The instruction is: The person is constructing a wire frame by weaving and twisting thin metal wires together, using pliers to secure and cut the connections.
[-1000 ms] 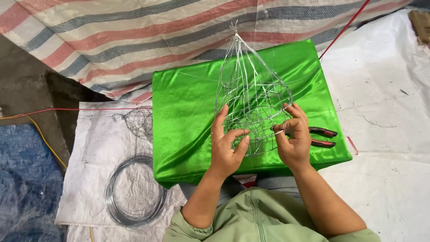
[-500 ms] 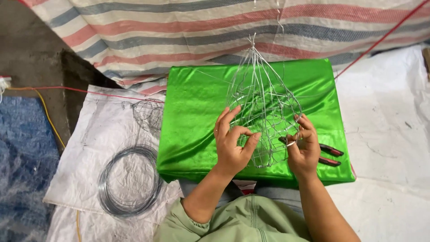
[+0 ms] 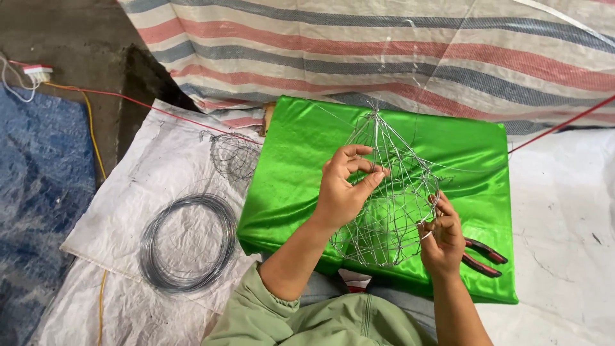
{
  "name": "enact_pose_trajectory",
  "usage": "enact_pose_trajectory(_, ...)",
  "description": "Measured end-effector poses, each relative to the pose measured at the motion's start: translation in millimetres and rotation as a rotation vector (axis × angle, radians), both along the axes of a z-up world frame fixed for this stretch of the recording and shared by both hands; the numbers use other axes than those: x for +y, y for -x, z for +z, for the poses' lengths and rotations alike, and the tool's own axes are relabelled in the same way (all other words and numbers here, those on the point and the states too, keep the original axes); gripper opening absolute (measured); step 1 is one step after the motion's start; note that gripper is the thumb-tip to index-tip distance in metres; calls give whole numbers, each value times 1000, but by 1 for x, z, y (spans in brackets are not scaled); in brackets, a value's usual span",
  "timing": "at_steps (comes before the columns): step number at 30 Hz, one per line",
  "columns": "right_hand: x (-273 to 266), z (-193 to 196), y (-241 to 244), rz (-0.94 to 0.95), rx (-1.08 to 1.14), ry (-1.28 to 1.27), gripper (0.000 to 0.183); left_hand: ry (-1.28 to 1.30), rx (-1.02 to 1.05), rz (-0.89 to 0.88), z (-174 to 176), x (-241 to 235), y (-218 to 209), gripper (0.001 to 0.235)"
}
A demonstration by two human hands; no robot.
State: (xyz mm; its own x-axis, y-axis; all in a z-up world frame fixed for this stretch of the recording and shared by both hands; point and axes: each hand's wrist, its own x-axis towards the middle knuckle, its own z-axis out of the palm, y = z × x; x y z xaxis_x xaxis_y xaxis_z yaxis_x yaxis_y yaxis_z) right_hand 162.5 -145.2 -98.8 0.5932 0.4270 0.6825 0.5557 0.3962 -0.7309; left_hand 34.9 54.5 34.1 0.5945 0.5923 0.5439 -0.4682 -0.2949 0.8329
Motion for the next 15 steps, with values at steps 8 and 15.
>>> enact_pose_trajectory(8,12,-11,-12,42,-22,137,20,58,95,-13,-11,4,6,38)
enact_pose_trajectory(15,14,-7,-19,322,152,493,64,-255,260,375,-11,-7,5,30)
